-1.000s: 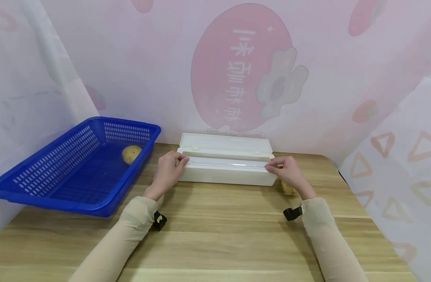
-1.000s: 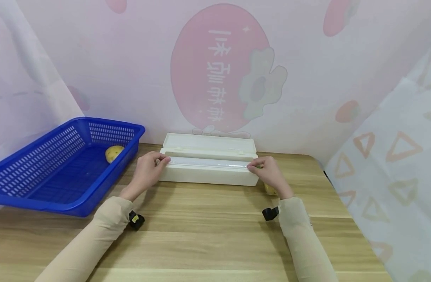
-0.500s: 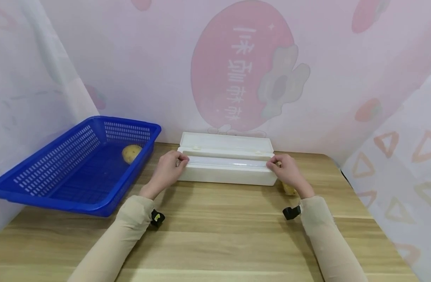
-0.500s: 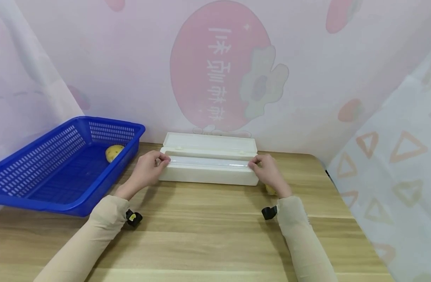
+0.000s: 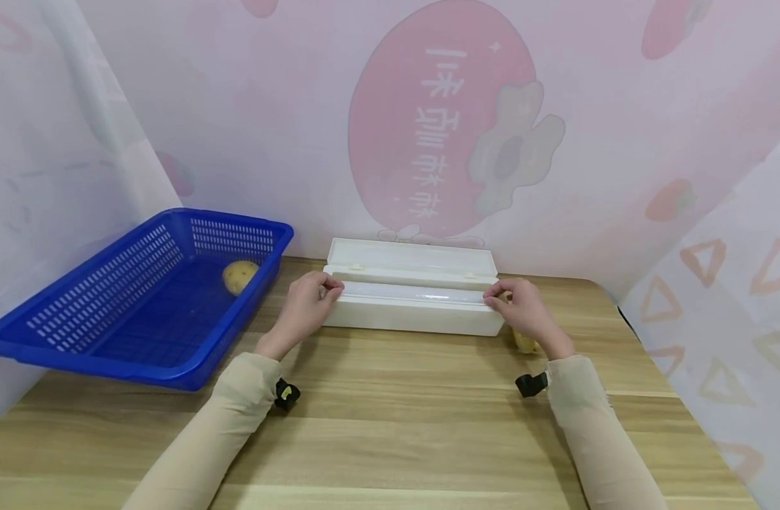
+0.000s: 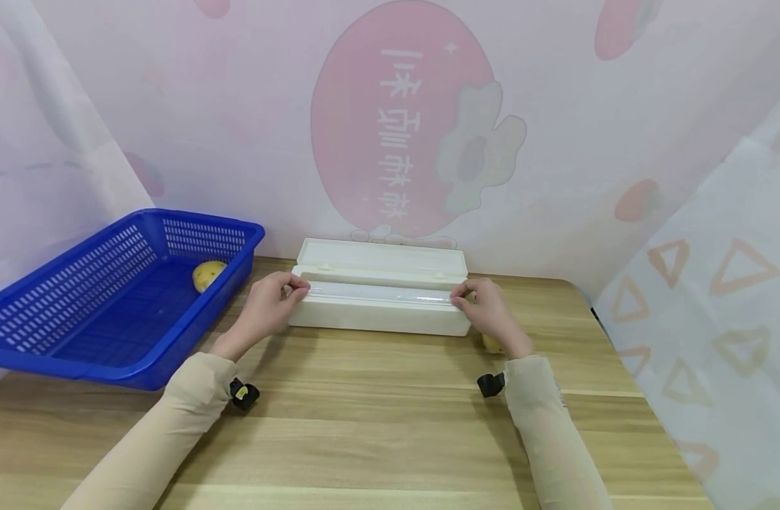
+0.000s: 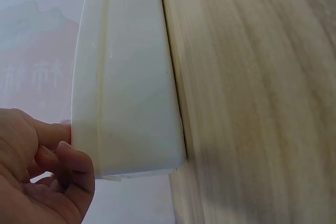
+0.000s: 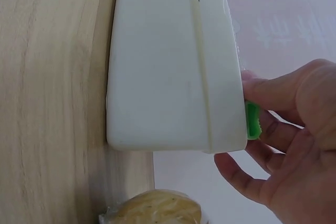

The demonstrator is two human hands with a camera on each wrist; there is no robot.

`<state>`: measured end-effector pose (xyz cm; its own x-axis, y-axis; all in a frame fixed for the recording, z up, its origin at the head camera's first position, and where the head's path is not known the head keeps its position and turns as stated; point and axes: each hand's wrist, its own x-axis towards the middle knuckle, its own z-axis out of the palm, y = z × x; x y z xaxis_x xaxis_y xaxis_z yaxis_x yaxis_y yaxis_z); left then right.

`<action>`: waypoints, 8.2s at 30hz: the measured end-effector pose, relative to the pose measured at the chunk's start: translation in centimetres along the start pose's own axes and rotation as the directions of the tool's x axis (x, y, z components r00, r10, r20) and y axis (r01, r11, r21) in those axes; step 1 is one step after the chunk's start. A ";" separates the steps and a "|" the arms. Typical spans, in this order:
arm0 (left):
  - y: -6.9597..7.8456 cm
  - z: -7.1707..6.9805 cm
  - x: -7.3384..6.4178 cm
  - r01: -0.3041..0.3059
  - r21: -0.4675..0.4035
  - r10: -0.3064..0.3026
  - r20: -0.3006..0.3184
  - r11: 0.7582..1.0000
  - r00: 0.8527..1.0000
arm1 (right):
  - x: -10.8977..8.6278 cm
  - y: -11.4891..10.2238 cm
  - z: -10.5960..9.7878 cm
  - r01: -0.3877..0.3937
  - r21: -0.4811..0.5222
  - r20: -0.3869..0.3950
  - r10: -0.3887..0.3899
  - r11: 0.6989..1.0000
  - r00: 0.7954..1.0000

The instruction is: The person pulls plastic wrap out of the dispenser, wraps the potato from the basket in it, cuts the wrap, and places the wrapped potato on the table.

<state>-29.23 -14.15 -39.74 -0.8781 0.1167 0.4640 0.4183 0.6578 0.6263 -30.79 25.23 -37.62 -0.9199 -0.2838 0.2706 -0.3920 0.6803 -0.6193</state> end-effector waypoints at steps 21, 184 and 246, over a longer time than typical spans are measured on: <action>-0.3 -0.2 0.0 -0.045 -0.002 0.045 -0.045 0.999 0.998 | -0.2 -0.6 -0.6 -0.094 0.050 0.020 0.093 0.994 0.995; 11.6 -13.6 14.8 -0.180 0.264 0.220 -0.129 0.948 0.967 | 7.9 -11.2 -13.4 0.266 -0.246 -0.556 -0.361 0.932 0.749; 2.2 -5.2 -7.6 -0.110 -0.120 0.161 0.822 0.987 0.547 | -11.6 -0.7 2.1 -0.431 0.346 0.554 0.189 0.833 0.811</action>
<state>-20.44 -17.44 -38.61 -0.6035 0.7811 -0.1604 0.5374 0.5470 0.6419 -19.87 26.57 -41.89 -0.8247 -0.4756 -0.3061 0.0669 0.4554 -0.8878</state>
